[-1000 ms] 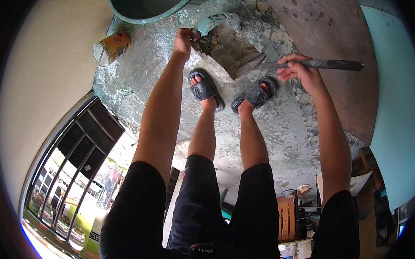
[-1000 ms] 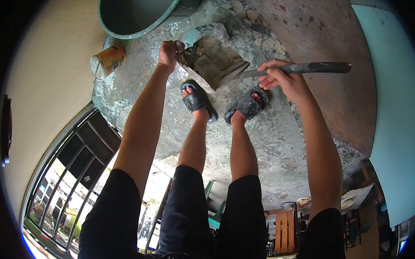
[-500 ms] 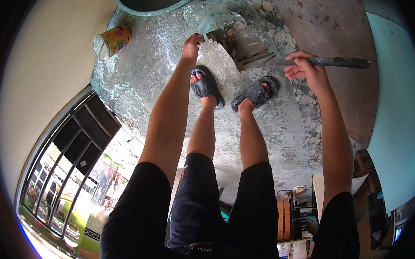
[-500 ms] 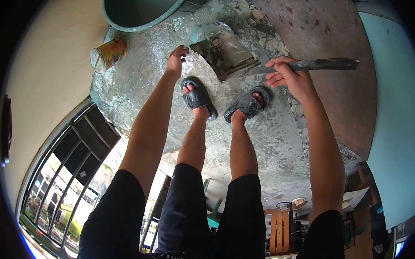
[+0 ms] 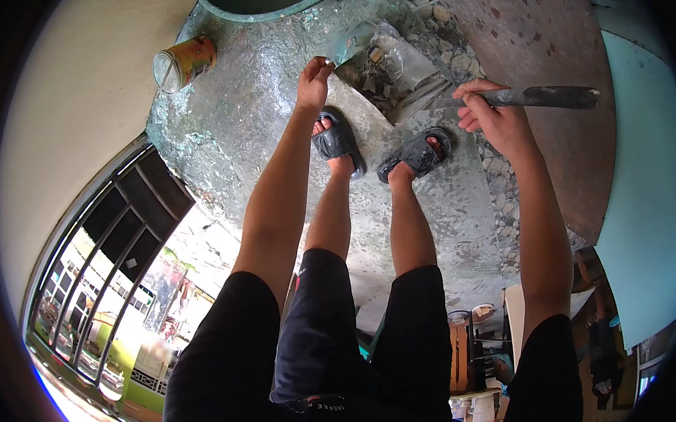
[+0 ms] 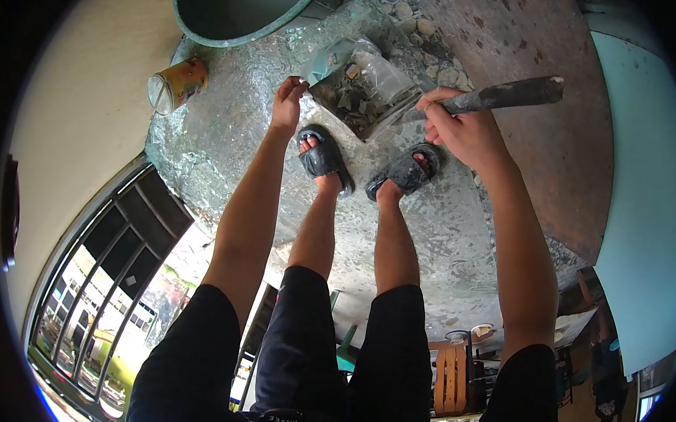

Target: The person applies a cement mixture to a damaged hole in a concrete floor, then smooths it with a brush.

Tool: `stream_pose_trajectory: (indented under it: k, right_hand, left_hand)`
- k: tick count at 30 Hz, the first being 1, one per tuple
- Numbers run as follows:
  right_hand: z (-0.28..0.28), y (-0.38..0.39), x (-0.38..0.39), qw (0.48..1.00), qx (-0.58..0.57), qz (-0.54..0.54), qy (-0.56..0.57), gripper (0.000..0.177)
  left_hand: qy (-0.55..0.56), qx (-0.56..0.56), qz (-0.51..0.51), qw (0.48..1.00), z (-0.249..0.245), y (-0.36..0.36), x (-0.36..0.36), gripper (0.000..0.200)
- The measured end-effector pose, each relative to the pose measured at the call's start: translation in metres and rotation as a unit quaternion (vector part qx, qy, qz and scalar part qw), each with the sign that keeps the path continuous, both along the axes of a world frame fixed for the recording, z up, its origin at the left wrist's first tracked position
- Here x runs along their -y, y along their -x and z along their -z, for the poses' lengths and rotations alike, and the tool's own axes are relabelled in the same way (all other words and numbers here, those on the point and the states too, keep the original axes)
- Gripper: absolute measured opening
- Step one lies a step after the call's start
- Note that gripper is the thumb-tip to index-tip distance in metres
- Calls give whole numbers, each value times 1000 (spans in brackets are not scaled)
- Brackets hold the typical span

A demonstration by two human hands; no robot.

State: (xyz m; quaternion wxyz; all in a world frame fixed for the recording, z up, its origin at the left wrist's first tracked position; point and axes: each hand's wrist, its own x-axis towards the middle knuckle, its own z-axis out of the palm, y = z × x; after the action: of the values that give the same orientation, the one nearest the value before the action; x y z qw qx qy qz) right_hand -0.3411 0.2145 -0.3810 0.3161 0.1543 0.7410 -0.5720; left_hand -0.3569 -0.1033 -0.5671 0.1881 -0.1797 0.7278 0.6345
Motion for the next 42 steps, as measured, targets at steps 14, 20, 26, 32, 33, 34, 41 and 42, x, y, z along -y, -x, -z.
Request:
stream_pose_trajectory:
  k: [14, 20, 26, 32, 33, 34, 41, 42]
  right_hand:
    - [-11, 18, 16, 999, -19, 13, -29, 20]
    - [-19, 22, 22, 999, 0, 23, -41, 18]
    - [-31, 23, 31, 998, -32, 3, -50, 17]
    - [-39, 29, 37, 994, -52, -36, -85, 17]
    - [-42, 29, 38, 994, -47, -42, -93, 17]
    - [-43, 28, 39, 994, -48, -44, -93, 17]
    - [-35, 27, 38, 971, -192, -77, -118, 8]
    - [-35, 28, 39, 958, -242, -94, -125, 7]
  left_hand:
    - [105, -6, 68, 992, -6, -22, 9, 18]
    - [51, 34, 58, 996, -7, -22, 8, 24]
    - [71, 17, 76, 994, -14, -25, 4, 37]
    - [65, 45, 60, 995, -21, -30, -3, 39]
    - [72, 55, 60, 994, -22, -31, -2, 40]
    - [78, 64, 59, 993, -23, -32, -2, 41]
    - [46, 46, 16, 998, -9, -35, -1, 42]
    - [27, 53, -6, 998, -10, -33, -1, 43]
